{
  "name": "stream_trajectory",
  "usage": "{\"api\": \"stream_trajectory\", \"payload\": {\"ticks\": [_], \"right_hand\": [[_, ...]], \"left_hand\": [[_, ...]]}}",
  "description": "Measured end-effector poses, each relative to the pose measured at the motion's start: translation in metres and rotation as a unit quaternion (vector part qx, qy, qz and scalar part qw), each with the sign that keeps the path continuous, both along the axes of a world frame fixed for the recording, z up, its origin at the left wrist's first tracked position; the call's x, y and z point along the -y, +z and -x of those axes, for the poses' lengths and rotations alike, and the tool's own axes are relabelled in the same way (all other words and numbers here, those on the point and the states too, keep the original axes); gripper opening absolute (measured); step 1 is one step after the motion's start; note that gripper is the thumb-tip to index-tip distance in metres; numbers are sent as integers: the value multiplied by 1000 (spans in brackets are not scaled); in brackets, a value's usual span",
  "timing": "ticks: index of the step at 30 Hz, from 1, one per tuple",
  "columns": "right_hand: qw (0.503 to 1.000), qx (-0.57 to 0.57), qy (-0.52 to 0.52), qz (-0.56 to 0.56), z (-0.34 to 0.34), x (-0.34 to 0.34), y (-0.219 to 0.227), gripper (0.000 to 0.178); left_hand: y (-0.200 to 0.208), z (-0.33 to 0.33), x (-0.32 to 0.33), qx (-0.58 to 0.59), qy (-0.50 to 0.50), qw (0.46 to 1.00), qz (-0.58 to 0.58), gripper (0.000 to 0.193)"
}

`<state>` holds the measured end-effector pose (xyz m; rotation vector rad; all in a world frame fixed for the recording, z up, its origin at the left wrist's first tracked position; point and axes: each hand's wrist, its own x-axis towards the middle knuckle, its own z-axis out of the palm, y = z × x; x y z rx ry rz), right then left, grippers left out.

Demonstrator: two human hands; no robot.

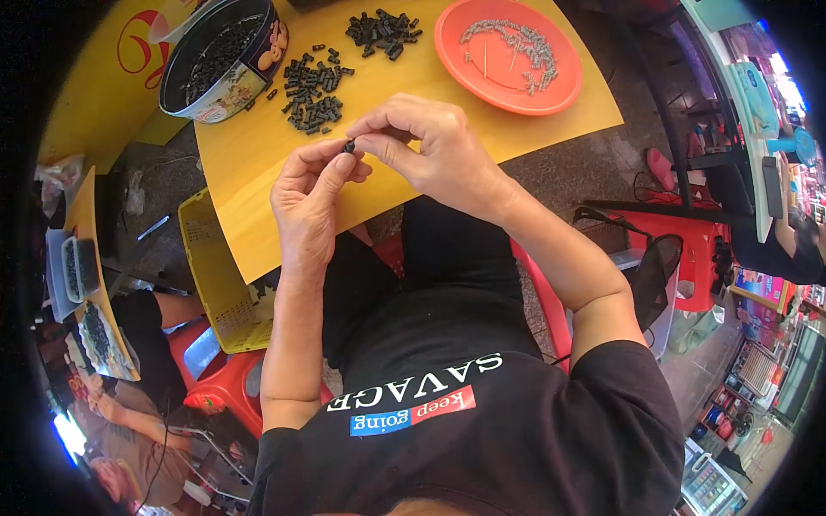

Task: The person assembles small components by taking metal pieces from a plate and inserting them into plastic casings by hand.

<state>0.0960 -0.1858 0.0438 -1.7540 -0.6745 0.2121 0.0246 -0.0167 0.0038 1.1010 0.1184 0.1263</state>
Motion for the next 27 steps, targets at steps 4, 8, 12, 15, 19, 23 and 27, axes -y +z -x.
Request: {"api": "stream_trajectory", "payload": {"ticks": [4, 8, 12, 15, 19, 23, 27], "right_hand": [[995, 100, -5, -14, -4, 2, -2, 10], [996, 86, 17, 6, -8, 8, 4, 7], [992, 105, 76, 4, -14, 14, 9, 8], [982, 153, 109, 3, -19, 16, 11, 8], [979, 168, 118, 14, -21, 17, 7, 10], [980, 178, 85, 9, -20, 18, 0, 13], [998, -44, 32, -36, -3, 24, 8, 17]], "left_hand": [[7, 0, 4, -3, 10, 999, -46, 18], [7, -1, 3, 5, 3, 999, -50, 16], [6, -1, -3, 0, -36, 999, -13, 15], [7, -5, -7, -14, -88, 995, 54, 14], [6, -7, -6, -44, -123, 986, 107, 14], [8, -9, 3, -43, -93, 992, 79, 16], [17, -4, 10, -26, -45, 998, 28, 18]]}}
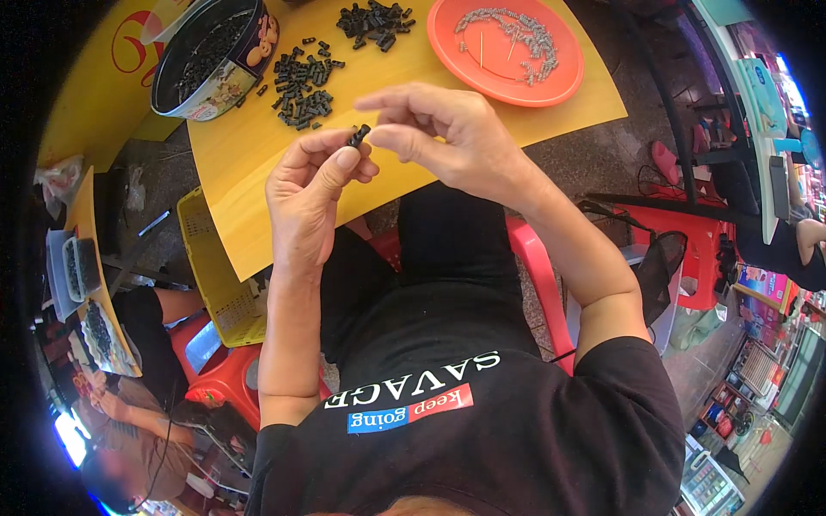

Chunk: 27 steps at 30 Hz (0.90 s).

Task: The person assembles small components by taking metal pieces from a plate and inserting them into plastic casings by hand.

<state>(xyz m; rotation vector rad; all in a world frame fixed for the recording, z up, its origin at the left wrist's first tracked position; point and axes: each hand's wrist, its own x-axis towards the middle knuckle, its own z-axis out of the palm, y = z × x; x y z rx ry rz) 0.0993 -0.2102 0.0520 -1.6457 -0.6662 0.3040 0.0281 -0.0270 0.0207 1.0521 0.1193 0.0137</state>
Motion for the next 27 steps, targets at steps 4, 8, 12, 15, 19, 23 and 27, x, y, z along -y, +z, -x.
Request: {"api": "stream_trajectory", "payload": {"ticks": [4, 8, 12, 15, 19, 23, 27], "right_hand": [[988, -153, -12, -10, 3, 10, -1, 33], [975, -218, 5, -37, 13, 5, -3, 41], [938, -323, 45, -115, 19, 1, -6, 42], [906, -380, 83, -165, 17, 1, -8, 40], [895, -406, 82, -165, 17, 0, -5, 34], [867, -450, 99, -187, 20, -1, -8, 28], [843, -460, 105, -259, 29, -6, -8, 25]], "left_hand": [[11, 7, 4, 17, 24, 999, -45, 20], [6, 7, 8, 98, 53, 989, -93, 20], [5, 6, 8, 137, 41, 983, -119, 19], [7, 6, 9, 135, 37, 982, -124, 20], [12, 5, 8, 202, 61, 927, -310, 24], [12, 7, 8, 231, 71, 923, -299, 24], [18, 10, 9, 267, 64, 922, -274, 26]]}}
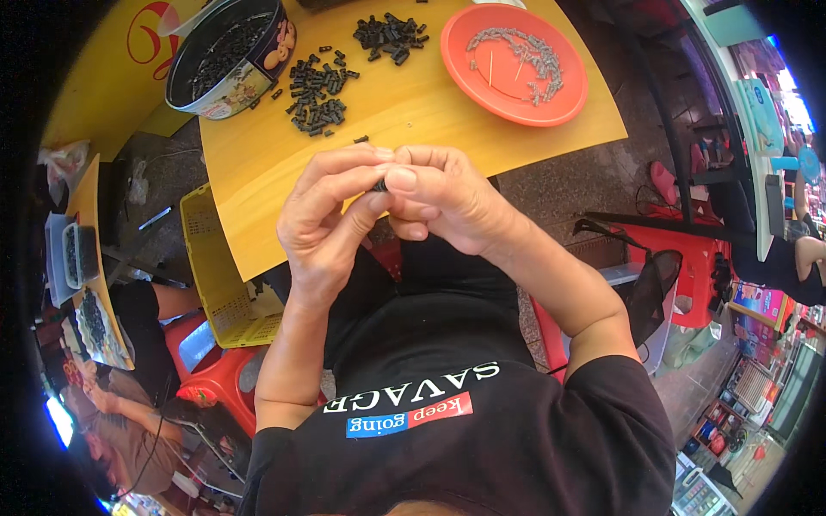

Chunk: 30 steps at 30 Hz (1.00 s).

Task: The person assembles small components by taking metal pieces from a plate and inserting them into plastic casings by hand.

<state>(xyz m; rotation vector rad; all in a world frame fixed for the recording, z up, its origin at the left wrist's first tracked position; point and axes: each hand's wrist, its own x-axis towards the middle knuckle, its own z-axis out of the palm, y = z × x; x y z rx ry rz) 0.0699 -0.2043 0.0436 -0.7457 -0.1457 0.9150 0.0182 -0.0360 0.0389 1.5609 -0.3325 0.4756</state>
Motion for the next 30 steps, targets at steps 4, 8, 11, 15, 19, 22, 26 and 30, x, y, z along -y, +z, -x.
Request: {"api": "stream_trajectory", "payload": {"ticks": [4, 8, 11, 15, 19, 22, 26, 30], "right_hand": [[1000, -9, -8, -9, 10, -9, 5, 29], [1000, -5, -11, 2, 12, -17, 3, 31], [1000, -18, 5, 16, 3, -19, 1, 30], [971, 183, 35, 149, -20, -18, 23, 39], [680, 616, -133, 376, -73, -2, 28, 23], [503, 717, -182, 448, -108, 6, 20, 13], [336, 811, -154, 453, -131, 2, 9, 7], [315, 821, -129, 458, -139, -7, -3, 6]], "left_hand": [[3, 4, -1, 32, 1, 999, -4, 25], [6, 10, -1, 26, 11, 1000, -5, 24], [7, 14, -10, -101, 25, 993, 52, 23], [5, 27, -52, -76, 164, 979, -94, 22], [-11, 55, -115, -129, 314, 936, -93, 20], [-51, 80, -169, -193, 380, 894, -139, 22], [-127, 126, -239, -272, 399, 865, -134, 38], [-162, 152, -265, -341, 420, 830, -136, 47]]}}
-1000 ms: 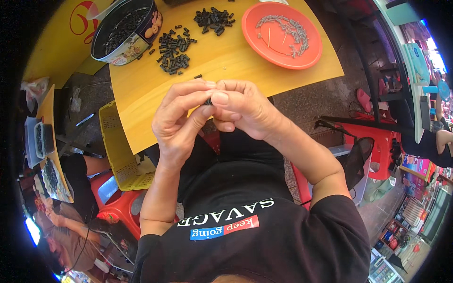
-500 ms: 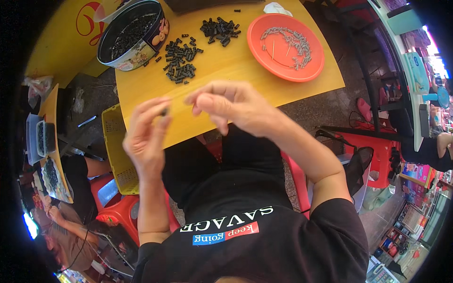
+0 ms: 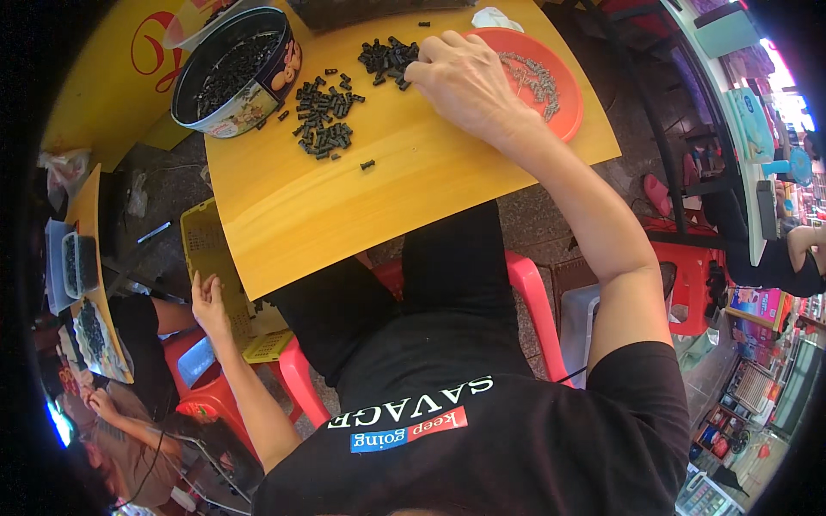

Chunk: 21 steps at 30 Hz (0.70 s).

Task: The person assembles small components by taking metal pieces from a plate and inserting them into plastic casings by hand.

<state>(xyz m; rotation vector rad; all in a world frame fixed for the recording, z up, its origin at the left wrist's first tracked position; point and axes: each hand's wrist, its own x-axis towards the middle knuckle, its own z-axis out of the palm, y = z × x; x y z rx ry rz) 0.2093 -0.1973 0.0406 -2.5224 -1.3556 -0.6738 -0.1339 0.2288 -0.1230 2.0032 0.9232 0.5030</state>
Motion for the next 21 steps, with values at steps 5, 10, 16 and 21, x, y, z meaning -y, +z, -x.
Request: {"api": "stream_trajectory", "payload": {"ticks": [5, 10, 16, 21], "right_hand": [[999, -27, 2, 34, 4, -1, -4, 7], [998, -53, 21, 4, 11, -4, -1, 8], [998, -19, 14, 50, 7, -6, -10, 8], [998, 6, 11, 69, 9, -6, -19, 6]], "left_hand": [[47, -18, 38, 95, 9, 995, 33, 43], [110, -50, 92, 199, -54, 978, -14, 35], [143, -86, 157, 234, -132, 963, -7, 29], [144, -114, 201, 251, -237, 935, 81, 25]]}}
